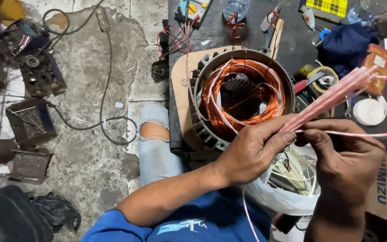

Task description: Repairing a motor stator by stripping insulation and connecting copper windings

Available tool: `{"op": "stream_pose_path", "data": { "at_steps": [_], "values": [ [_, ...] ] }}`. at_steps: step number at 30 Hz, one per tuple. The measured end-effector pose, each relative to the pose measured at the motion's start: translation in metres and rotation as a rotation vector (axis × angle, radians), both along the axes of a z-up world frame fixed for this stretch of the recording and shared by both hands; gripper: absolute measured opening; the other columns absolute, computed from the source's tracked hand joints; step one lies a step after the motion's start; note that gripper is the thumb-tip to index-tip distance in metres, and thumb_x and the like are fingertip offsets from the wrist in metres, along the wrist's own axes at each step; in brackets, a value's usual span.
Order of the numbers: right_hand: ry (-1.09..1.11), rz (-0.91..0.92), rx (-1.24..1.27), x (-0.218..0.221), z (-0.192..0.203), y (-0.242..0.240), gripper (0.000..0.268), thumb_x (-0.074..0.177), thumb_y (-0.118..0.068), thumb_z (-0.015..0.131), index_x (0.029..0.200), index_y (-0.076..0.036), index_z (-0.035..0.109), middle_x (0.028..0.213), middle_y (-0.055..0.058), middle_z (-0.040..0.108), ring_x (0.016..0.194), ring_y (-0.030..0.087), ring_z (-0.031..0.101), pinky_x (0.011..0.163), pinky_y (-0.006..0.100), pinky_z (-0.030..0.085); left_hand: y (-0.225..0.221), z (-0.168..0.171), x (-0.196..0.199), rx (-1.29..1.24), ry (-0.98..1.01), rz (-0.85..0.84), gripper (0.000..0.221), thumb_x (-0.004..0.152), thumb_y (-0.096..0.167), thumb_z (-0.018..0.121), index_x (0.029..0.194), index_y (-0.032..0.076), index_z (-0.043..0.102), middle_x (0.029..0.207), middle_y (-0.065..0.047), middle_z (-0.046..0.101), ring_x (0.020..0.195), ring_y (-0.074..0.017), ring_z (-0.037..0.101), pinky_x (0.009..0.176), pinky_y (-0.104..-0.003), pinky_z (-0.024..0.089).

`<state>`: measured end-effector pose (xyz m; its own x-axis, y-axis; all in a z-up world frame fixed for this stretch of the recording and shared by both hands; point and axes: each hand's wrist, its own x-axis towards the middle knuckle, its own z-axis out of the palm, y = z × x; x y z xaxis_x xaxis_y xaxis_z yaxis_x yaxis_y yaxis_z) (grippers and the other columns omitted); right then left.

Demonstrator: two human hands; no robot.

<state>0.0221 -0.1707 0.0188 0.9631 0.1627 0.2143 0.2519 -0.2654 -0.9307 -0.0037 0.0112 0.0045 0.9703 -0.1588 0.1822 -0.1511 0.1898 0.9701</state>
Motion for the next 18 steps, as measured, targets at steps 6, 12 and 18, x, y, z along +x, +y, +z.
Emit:
{"op": "stream_pose_path", "data": {
  "at_steps": [6,12,18],
  "values": [
    [-0.208,-0.152,-0.119,0.016,-0.014,-0.031,0.025,0.130,0.018,0.043,0.111,0.003,0.047,0.134,0.012,0.050,0.095,0.014,0.051,0.085,0.024,0.049,0.008,-0.003,-0.002,0.047,-0.037,-0.007,0.034,0.109,0.019,0.047,0.140,0.006,0.057,0.103,-0.004,0.070,0.080,-0.0129,0.060,0.075,-0.029,0.052],
    [0.053,0.103,-0.016,0.012,0.009,0.004,0.024,0.092,0.001,0.069,0.113,0.008,0.062,0.104,0.017,0.071,0.083,0.018,0.067,0.079,0.022,0.055,0.013,0.002,-0.002,0.071,-0.029,0.018,0.038,0.107,0.020,0.048,0.139,0.003,0.056,0.114,-0.009,0.071,0.094,-0.0171,0.066,0.086,-0.032,0.056],
    [-0.175,-0.130,-0.007,0.029,-0.011,-0.023,0.015,0.126,0.013,0.049,0.116,0.002,0.052,0.110,0.011,0.061,0.088,0.016,0.062,0.086,0.024,0.057,0.020,0.002,-0.004,0.101,-0.017,0.052,0.037,0.106,0.019,0.050,0.141,0.006,0.057,0.094,-0.007,0.071,0.072,-0.0148,0.063,0.067,-0.030,0.052]
  ]
}}
